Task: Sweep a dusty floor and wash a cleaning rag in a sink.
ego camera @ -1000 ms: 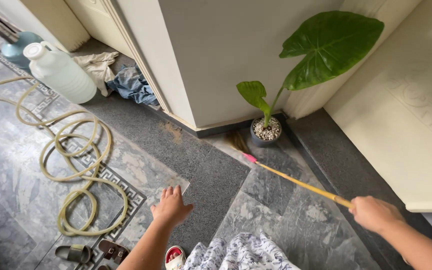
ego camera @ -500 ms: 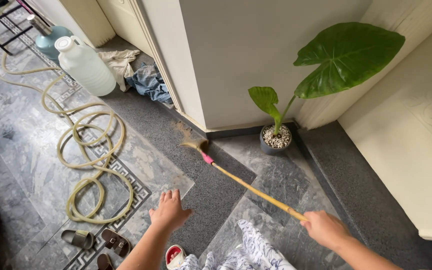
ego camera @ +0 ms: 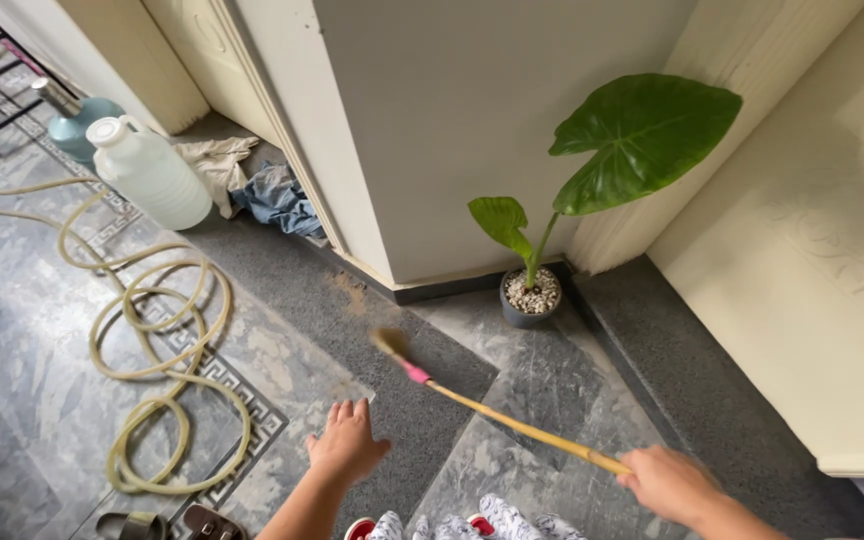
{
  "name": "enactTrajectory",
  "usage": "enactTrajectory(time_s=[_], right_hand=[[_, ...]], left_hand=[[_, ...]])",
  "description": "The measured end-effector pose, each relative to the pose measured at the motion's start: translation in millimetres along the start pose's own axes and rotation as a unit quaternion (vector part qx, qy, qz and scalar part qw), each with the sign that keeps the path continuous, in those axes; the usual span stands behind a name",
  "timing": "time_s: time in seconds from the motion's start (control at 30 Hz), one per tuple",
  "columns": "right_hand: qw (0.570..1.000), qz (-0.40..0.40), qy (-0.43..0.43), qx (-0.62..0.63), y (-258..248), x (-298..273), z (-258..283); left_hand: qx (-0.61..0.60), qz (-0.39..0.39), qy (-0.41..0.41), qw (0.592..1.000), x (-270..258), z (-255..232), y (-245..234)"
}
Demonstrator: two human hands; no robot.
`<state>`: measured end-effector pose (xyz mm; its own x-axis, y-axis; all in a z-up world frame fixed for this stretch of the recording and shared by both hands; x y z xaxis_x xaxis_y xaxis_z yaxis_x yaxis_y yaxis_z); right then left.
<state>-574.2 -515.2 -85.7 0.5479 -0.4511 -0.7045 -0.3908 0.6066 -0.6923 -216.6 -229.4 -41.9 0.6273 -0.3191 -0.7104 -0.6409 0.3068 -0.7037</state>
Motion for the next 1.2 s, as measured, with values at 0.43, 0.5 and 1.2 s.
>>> enactTrajectory(time_s=[0.43, 0.5, 1.2], right_hand=[[0.995, -0.031, 0.068, -0.065, -102.9, -8.0, 24.0], [0.994, -0.019, 0.075, -0.076, -102.4, -0.5, 49.1], [0.985, 0.012, -0.077, -0.152, -267.1, 74.3, 271.9]], left_hand=[[-0.011, 0.018, -0.017, 1.000, 17.8, 22.9, 4.2], [-0.019, 0.024, -0.025, 0.999, 20.0, 32.3, 4.0], [-0.138, 0.002, -0.089, 0.986, 139.7, 150.3, -75.8]])
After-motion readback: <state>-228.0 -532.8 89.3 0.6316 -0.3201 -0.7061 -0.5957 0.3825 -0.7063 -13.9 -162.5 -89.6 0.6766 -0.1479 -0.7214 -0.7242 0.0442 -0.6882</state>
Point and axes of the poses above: each hand's wrist, its own x-axis towards the middle knuckle, its own y-axis out of the palm, z = x × y, the point moved 6 cm from there along x, towards the middle knuckle, and after that the axes turned 4 degrees about -y, right-handed, at the moved point
